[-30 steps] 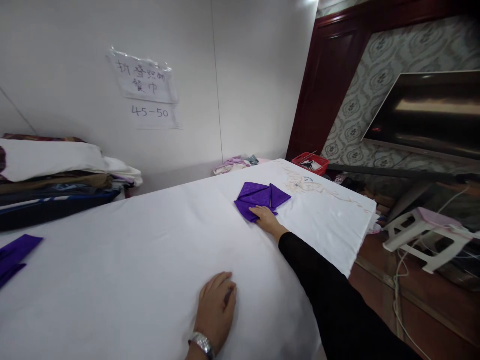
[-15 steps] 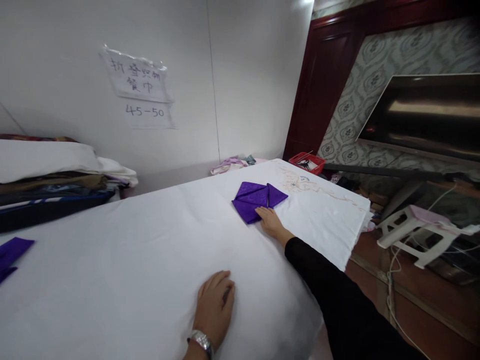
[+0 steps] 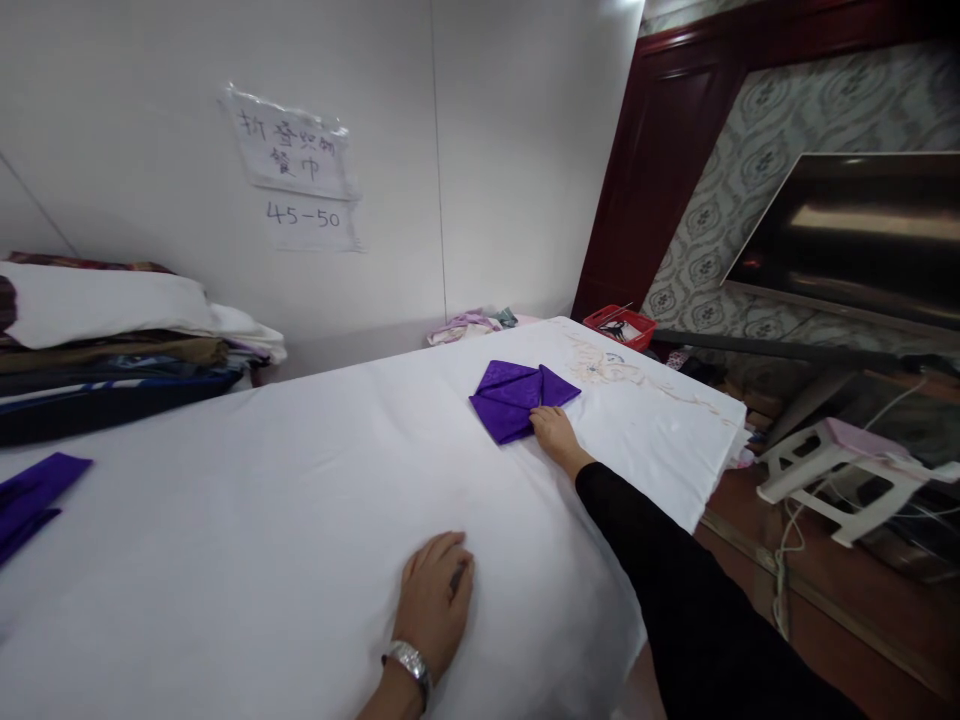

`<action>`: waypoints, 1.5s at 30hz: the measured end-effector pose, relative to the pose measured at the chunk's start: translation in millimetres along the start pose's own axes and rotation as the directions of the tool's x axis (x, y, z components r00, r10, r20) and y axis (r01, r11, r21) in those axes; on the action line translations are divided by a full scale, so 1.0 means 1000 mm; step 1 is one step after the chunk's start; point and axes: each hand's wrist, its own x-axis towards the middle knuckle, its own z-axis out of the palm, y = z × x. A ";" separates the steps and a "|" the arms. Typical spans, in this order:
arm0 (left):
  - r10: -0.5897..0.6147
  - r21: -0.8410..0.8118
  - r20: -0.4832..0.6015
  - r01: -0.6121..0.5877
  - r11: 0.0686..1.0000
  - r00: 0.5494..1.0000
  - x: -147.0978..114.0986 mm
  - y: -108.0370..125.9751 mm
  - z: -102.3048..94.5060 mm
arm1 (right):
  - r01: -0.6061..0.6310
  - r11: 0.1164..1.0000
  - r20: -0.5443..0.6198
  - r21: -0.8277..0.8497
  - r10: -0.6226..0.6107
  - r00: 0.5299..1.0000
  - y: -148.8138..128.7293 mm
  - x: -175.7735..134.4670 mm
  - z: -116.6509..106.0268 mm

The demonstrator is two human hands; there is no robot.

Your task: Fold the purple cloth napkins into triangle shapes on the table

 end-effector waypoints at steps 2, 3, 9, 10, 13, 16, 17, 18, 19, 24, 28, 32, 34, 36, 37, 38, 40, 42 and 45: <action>-0.003 -0.002 0.011 0.003 1.000 1.000 0.000 0.000 0.000 | -0.014 1.000 0.002 -0.015 0.014 1.000 -0.003 -0.002 -0.001; -0.003 -0.002 0.015 0.003 1.000 1.000 0.000 0.000 0.000 | -0.027 0.999 0.001 -0.021 0.027 1.000 -0.004 -0.004 -0.001; 0.003 -0.007 0.014 -0.003 1.000 1.000 0.000 -0.002 0.001 | -0.078 0.997 0.002 -0.020 0.078 0.997 -0.004 -0.011 0.003; 0.008 -0.006 0.006 -0.008 1.000 1.000 0.000 -0.003 0.001 | -0.079 0.997 0.004 -0.016 0.079 0.997 -0.003 -0.012 0.003; 0.015 -0.002 -0.004 -0.015 1.000 1.000 0.000 -0.003 0.001 | -0.072 0.997 0.013 -0.006 0.072 0.997 0.000 -0.015 0.003; 0.013 0.002 0.004 -0.013 1.000 1.000 0.000 -0.002 0.000 | -0.044 0.999 0.031 -0.001 0.044 0.999 0.004 -0.017 0.001; 0.013 0.003 0.003 -0.013 1.000 1.000 0.000 -0.002 0.000 | -0.036 0.999 0.037 -0.002 0.036 0.999 0.005 -0.017 0.001; 0.015 0.003 0.002 -0.015 1.000 1.000 0.000 -0.002 0.000 | -0.030 1.000 0.042 -0.004 0.030 0.999 0.006 -0.016 0.001; 0.017 0.004 0.000 -0.017 1.000 1.000 0.000 -0.002 0.000 | -0.024 1.000 0.046 -0.008 0.025 0.999 0.007 -0.015 0.000; 0.016 0.004 -0.018 -0.016 1.000 1.000 0.001 -0.004 0.001 | -0.001 0.999 0.052 -0.037 0.003 0.999 0.008 -0.005 0.000; 0.019 -0.003 -0.021 -0.019 1.000 1.000 0.001 -0.004 0.001 | -0.003 0.998 0.058 -0.060 0.007 0.998 0.007 0.000 0.001; 0.028 -0.012 -0.030 -0.028 1.000 0.999 0.001 -0.002 0.000 | -0.024 0.997 0.059 -0.074 0.029 0.998 0.007 -0.002 0.001; 0.020 -0.014 -0.021 -0.021 1.000 1.000 0.001 -0.001 0.000 | -0.032 0.997 0.058 -0.075 0.036 0.998 0.006 -0.004 0.001; 0.009 -0.015 -0.009 -0.009 1.000 1.000 0.001 -0.001 0.000 | -0.038 0.997 0.053 -0.073 0.042 0.998 0.005 -0.005 0.000; 0.004 -0.016 -0.004 -0.004 1.000 1.000 0.000 -0.001 0.000 | -0.041 0.997 0.048 -0.071 0.045 0.998 0.003 -0.006 -0.001; -0.002 -0.018 0.001 0.002 1.000 1.000 0.000 -0.001 0.000 | -0.045 0.997 0.042 -0.068 0.048 0.998 0.002 -0.005 -0.002; -0.010 -0.019 0.007 0.010 1.000 1.000 -0.001 -0.001 0.001 | -0.047 0.997 0.023 -0.059 0.048 0.999 -0.003 -0.004 -0.005; -0.014 -0.018 0.010 0.014 1.000 1.000 -0.001 -0.002 0.001 | -0.037 0.998 0.001 -0.045 0.037 0.999 -0.010 0.000 -0.008; -0.017 -0.019 0.017 0.017 1.000 1.000 -0.001 -0.002 0.001 | -0.008 1.000 -0.026 -0.020 0.007 1.000 -0.027 0.009 -0.011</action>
